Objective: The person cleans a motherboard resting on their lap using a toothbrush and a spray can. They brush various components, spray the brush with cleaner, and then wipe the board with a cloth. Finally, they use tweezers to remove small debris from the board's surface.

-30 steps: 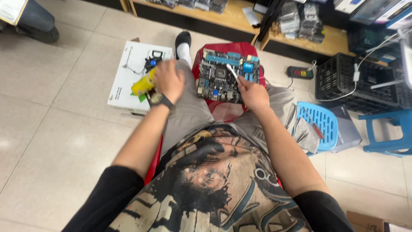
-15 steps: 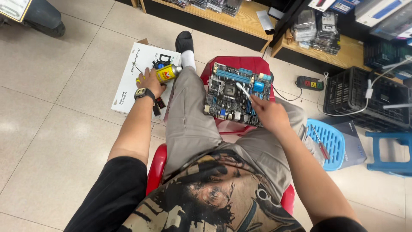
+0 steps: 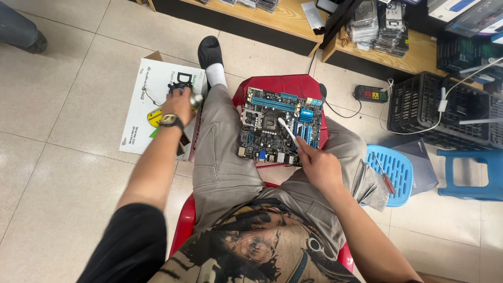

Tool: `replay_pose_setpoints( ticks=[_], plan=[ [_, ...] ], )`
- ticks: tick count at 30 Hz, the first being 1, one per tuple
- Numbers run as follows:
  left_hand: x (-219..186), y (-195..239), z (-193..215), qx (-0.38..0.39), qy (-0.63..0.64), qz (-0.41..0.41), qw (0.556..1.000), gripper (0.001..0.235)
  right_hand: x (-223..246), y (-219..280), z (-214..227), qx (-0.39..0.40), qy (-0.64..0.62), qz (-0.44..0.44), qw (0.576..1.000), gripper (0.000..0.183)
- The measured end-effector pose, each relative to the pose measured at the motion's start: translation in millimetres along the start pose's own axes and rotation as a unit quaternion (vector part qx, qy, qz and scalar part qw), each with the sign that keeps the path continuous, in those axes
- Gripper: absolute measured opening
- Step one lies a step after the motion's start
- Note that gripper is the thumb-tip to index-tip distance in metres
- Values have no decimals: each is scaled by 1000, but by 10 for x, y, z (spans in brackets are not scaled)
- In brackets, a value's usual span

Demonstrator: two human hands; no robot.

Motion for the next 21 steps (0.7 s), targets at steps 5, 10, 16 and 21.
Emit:
replay_pose_setpoints(
  ticks=[5, 10, 16, 21],
  plan=[
    [69, 811, 965, -64, 118, 66, 989, 69, 120, -237, -21, -20, -29, 19, 999, 44],
    [903, 894, 1013, -158, 141, 124, 969, 76, 2, -447, 300, 5, -16, 18, 1000, 41],
    [926, 912, 926, -179, 138, 115, 967, 80, 45, -365, 541, 36, -6, 5, 999, 37],
    [295, 1284, 1127, -279, 126, 176, 936, 120, 0, -375, 703, -54, 66, -11, 996, 33]
  ],
)
Point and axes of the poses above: each hand's wrist, its own y-axis away from the middle knuckle, its own z-axis out of the back of the hand, x = y × z, the point moved 4 cm from there along -y, towards the middle knuckle, and after that the axes turned 12 degrees about y, right-handed, at the moved point
